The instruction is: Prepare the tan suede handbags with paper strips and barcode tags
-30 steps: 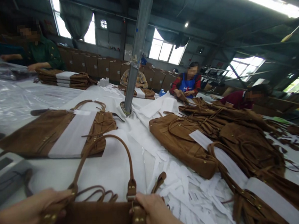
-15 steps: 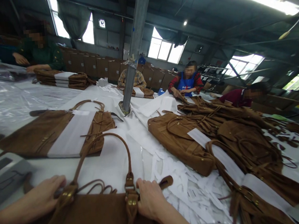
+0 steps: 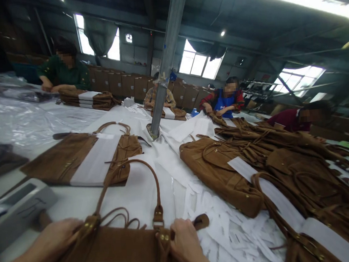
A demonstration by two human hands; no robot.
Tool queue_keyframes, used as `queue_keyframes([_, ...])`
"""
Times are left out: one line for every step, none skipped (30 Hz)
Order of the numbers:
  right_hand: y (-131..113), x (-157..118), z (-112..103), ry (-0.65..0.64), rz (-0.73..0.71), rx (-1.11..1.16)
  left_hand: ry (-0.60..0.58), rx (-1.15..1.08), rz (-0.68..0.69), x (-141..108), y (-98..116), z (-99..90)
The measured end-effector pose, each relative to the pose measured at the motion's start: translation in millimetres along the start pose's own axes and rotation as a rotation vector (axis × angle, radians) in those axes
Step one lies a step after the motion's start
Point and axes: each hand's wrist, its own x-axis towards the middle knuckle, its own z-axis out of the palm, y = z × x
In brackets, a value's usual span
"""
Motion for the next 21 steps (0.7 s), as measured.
queue_keyframes([2, 1, 5, 0.065, -0.015, 0.023, 0.009, 0.007, 0.008, 3, -2, 4.6])
queue_keyframes([3, 1, 6, 0.146, -0.047, 0.051, 0.018, 0.006, 0.016, 5, -3, 7.2])
queue_keyframes([3, 1, 4, 0.237, -0.106, 0.075, 0.027, 0.004, 0.021, 6, -4, 8.1])
queue_keyframes([2, -1, 0, 0.317, -0.201, 0.09, 0.032, 0.003, 0.025, 6, -5, 7.7])
queue_keyframes([0, -5, -6, 0.366, -0.324, 0.09, 0.034, 0.001, 0.029, 5, -4, 6.5])
queue_keyframes([-4, -9, -13, 0.37, -0.461, 0.079, 0.036, -0.003, 0.029, 4, -4, 4.9])
queue_keyframes([-8, -14, -18, 0.328, -0.596, 0.063, 0.039, -0.009, 0.027, 3, -2, 3.3])
queue_keyframes([-13, -19, -21, 0.259, -0.716, 0.057, 0.041, -0.019, 0.023, 2, -1, 1.9])
queue_keyframes([-17, -23, -23, 0.195, -0.809, 0.076, 0.044, -0.033, 0.021, 2, 0, 0.7])
queue_keyframes([-22, -25, -23, 0.153, -0.843, 0.132, 0.047, -0.049, 0.021, 1, 2, -0.3])
queue_keyframes([-25, -24, -22, 0.14, -0.807, 0.227, 0.045, -0.062, 0.023, 1, 3, -1.1])
queue_keyframes([-29, -20, -21, 0.154, -0.701, 0.358, 0.037, -0.073, 0.025, 2, 3, -1.7])
queue_keyframes([-31, -12, -22, 0.181, -0.535, 0.504, 0.027, -0.081, 0.027, 3, 4, -2.1])
queue_keyframes([-33, -1, -24, 0.219, -0.336, 0.64, 0.015, -0.089, 0.029, 4, 4, -2.3])
queue_keyframes([-34, 13, -27, 0.253, -0.137, 0.738, 0.004, -0.097, 0.03, 5, 4, -1.9])
queue_keyframes([-35, 29, -30, 0.281, 0.028, 0.78, -0.002, -0.105, 0.032, 7, 4, -0.8])
queue_keyframes([-36, 47, -34, 0.312, 0.143, 0.775, -0.005, -0.112, 0.034, 9, 3, 1.3])
queue_keyframes([-36, 64, -37, 0.337, 0.227, 0.732, -0.006, -0.118, 0.037, 11, 2, 4.5])
queue_keyframes([-36, 81, -38, 0.352, 0.285, 0.676, -0.009, -0.122, 0.039, 13, 0, 8.8])
queue_keyframes([-35, 97, -37, 0.357, 0.325, 0.631, -0.014, -0.122, 0.04, 16, -3, 13.8])
queue_keyframes([-34, 110, -34, 0.354, 0.35, 0.607, -0.02, -0.118, 0.04, 18, -6, 18.9])
